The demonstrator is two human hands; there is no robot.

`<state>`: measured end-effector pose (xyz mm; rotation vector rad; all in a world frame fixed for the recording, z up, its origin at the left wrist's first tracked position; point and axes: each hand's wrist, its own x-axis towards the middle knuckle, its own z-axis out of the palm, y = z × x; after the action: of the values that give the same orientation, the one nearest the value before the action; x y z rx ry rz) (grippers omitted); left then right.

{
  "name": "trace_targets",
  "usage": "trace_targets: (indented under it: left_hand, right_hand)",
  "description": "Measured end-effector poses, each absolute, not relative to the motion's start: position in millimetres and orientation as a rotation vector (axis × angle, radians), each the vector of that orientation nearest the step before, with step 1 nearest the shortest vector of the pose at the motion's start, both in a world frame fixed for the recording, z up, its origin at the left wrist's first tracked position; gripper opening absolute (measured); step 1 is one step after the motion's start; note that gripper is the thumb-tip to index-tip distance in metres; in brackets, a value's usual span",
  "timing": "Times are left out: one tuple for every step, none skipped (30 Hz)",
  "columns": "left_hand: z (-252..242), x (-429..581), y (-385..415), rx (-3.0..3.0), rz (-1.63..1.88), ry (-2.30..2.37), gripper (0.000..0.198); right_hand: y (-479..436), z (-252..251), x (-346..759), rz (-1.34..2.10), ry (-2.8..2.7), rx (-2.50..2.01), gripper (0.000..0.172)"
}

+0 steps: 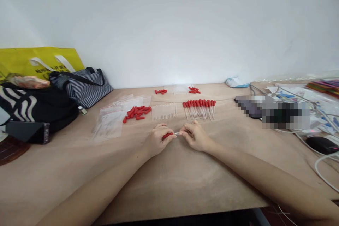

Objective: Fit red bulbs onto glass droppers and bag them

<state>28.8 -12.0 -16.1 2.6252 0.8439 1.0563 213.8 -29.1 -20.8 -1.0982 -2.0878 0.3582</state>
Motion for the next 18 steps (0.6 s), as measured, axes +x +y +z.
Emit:
trace_targets:
  left_hand:
    - [-16.2,28.9,-12.1,2.628,1.052,0.840,0.022]
    - [-16.6,28.9,-12.1,2.633,1.051,0.834,0.022]
    - [-17.3,28.8,-11.9,2.638,1.052,0.827,0.022]
    - [-18.2,28.7,-11.7,2.645,1.052,0.818,0.022]
    - [-19.2,28.6,-11.3,2.651,1.055,0.809,0.022]
    - [-20.1,28.5,-10.9,2.657,1.060,0.802,0.021]
    - [-20.8,28.5,-10.5,2.662,1.064,0.797,0.020]
    - [-21.3,28.4,-10.0,2.666,1.065,0.798,0.020]
    - [-21.4,28.2,-9.6,2.669,1.062,0.806,0.020]
    - [-21.0,28.0,-9.1,2.669,1.056,0.820,0.020]
    - [-20.2,27.6,-8.6,2.668,1.044,0.839,0.020]
    - [-19.1,26.9,-8.1,2.665,1.030,0.859,0.020]
    - [-17.8,26.1,-7.5,2.662,1.016,0.879,0.020]
    - [-16.3,25.0,-6.8,2.659,1.001,0.896,0.019]
    - [-14.9,23.9,-6.2,2.656,0.984,0.909,0.018]
    - [-13.6,22.6,-5.5,2.655,0.964,0.918,0.017]
    - [-12.6,21.3,-4.9,2.654,0.943,0.923,0.017]
    - [-11.8,20.1,-4.3,2.651,0.922,0.929,0.016]
  right_hand:
    - [-29.1,-20.1,213.4,0.359,-2.097,-1.093,0.018]
    - [-29.0,-19.7,213.0,0.358,-2.105,-1.087,0.018]
    - [-28.9,-19.4,212.7,0.357,-2.114,-1.083,0.018]
    - [-28.7,-19.5,212.4,0.356,-2.125,-1.077,0.018]
    - [-28.4,-19.8,212.0,0.355,-2.136,-1.074,0.018]
    - [-28.0,-20.3,211.6,0.355,-2.144,-1.075,0.017]
    - [-27.5,-21.1,211.3,0.353,-2.150,-1.079,0.017]
    - [-26.8,-21.9,211.1,0.351,-2.154,-1.085,0.016]
    - [-26.0,-22.6,211.1,0.351,-2.159,-1.090,0.016]
    - [-25.0,-23.1,211.4,0.351,-2.166,-1.093,0.016]
    - [-24.0,-23.2,212.1,0.349,-2.178,-1.088,0.016]
    - [-23.0,-22.8,213.1,0.345,-2.197,-1.071,0.016]
    - [-22.2,-21.8,214.5,0.338,-2.226,-1.042,0.017]
    - [-21.7,-20.2,216.1,0.322,-2.261,-1.010,0.017]
    - [-21.7,-18.3,217.9,0.290,-2.301,-0.987,0.018]
    - [-22.2,-16.1,219.8,0.241,-2.342,-0.976,0.018]
    - [-23.1,-13.9,221.6,0.183,-2.382,-0.978,0.018]
    - [-24.1,-12.0,223.4,0.119,-2.418,-0.993,0.018]
